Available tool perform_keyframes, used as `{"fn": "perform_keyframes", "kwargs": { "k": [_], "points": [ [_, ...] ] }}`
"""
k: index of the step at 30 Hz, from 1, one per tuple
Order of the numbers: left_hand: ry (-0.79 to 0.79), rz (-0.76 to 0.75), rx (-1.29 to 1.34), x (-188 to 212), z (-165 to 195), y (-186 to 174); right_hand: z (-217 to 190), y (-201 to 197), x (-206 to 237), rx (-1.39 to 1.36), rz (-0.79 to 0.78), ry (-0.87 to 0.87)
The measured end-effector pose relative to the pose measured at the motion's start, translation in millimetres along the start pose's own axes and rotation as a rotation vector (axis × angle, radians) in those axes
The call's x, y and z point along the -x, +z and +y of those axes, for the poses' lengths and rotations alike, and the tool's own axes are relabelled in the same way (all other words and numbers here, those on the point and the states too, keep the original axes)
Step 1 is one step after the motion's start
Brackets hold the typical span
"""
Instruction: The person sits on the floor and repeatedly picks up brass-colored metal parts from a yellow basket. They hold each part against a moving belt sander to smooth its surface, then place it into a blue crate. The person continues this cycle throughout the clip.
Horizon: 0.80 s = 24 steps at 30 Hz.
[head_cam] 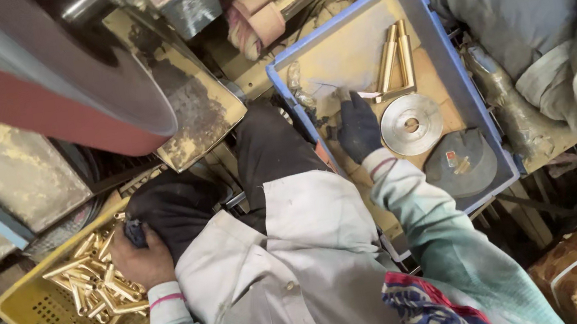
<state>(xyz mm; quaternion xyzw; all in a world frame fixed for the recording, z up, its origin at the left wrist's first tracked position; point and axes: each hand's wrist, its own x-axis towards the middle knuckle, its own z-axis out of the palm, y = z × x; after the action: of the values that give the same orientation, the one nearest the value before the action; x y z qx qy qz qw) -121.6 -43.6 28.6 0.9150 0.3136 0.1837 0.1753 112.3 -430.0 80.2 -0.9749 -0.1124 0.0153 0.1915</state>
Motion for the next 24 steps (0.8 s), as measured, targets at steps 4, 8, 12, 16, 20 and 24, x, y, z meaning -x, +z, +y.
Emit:
{"fn": "perform_keyframes", "kwargs": {
  "k": [4, 8, 12, 16, 20, 24],
  "points": [
    [0.021, 0.030, 0.012, -0.4, 5.5, 0.9, 10.3, -4.6, -30.8, 0.401, -0.106, -0.026],
    [-0.050, -0.003, 0.006, -0.4, 10.3, 0.1, 22.7, -7.0, -47.6, 0.445, -0.014, -0.026],
    [-0.031, 0.018, -0.007, -2.6, 14.1, -0.2, 34.2, -10.6, -52.2, 0.313, -0.032, -0.021],
    [-0.022, 0.010, -0.040, -8.5, 19.1, 0.7, 45.0, -19.1, -49.0, 0.193, 0.071, -0.052],
    [-0.022, 0.033, 0.035, -14.4, 19.8, 1.8, 48.7, -23.6, -40.6, -0.397, 0.150, 0.201],
    [-0.078, 0.027, 0.071, -12.7, 15.8, -1.2, 41.4, -37.9, -24.2, -1.216, 0.322, 0.448]
  ]
}}
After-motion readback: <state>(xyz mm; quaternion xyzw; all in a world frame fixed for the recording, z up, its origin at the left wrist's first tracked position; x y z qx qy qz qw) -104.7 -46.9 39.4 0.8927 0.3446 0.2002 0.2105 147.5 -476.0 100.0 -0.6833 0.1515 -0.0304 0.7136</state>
